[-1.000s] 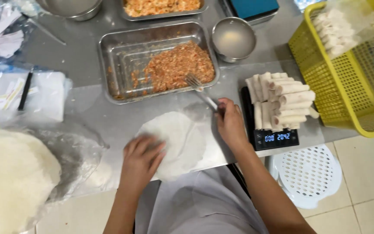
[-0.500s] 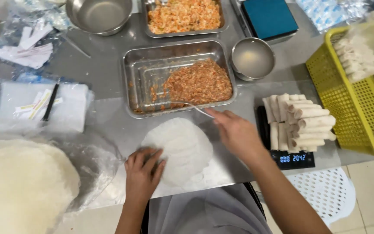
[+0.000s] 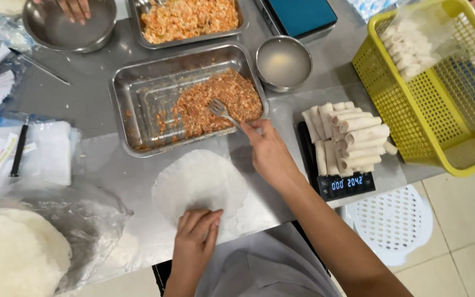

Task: Rolling spring rolls by placing filling on wrappers, folding, and rolling them into cylinders.

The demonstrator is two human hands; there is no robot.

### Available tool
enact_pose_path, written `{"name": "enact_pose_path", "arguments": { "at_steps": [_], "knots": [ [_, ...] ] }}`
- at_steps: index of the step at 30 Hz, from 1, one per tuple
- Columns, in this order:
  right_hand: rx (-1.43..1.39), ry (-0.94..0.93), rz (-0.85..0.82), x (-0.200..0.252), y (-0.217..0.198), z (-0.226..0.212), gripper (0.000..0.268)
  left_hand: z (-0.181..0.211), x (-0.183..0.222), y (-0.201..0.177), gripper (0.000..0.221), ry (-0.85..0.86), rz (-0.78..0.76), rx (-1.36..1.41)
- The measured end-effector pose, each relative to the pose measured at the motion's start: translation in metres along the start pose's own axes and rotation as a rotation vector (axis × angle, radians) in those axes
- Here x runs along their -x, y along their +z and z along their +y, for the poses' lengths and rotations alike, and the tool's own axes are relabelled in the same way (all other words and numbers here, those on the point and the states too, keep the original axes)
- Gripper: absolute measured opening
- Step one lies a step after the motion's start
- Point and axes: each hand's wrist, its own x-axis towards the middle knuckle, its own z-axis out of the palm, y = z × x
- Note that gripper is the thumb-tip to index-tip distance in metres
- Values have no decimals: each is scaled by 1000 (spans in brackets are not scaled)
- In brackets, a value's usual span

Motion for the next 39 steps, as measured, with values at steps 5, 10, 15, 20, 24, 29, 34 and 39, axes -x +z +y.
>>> {"name": "enact_pose_path", "arguments": {
  "at_steps": [5,10,15,20,24,29,34,39],
  "knots": [
    [85,-42,60,-15,15,-1,49,-37,33,-23,21,-110,58,-60],
    [161,-225,281,41,-35,-16,37,-56,44,-41,21,-174,95,-135],
    [305,57,661,137,-59,59,24,-66,48,-35,19,-80,123,-146],
    [388,183,752,140,-61,80,27,-64,47,-39,18,-69,102,-133],
    [403,163,772,135,-65,78,18,-65,48,-40,19,-107,78,-109],
    [403,166,780,109,-83,63,33,-66,46,-39,19,-70,122,-110],
    [444,130,744,100,-89,68,30,-65,44,-43,20,-60,103,-102],
    [574,35,712,97,-78,74,46,-66,45,-42,21,-70,91,-107]
  ]
}}
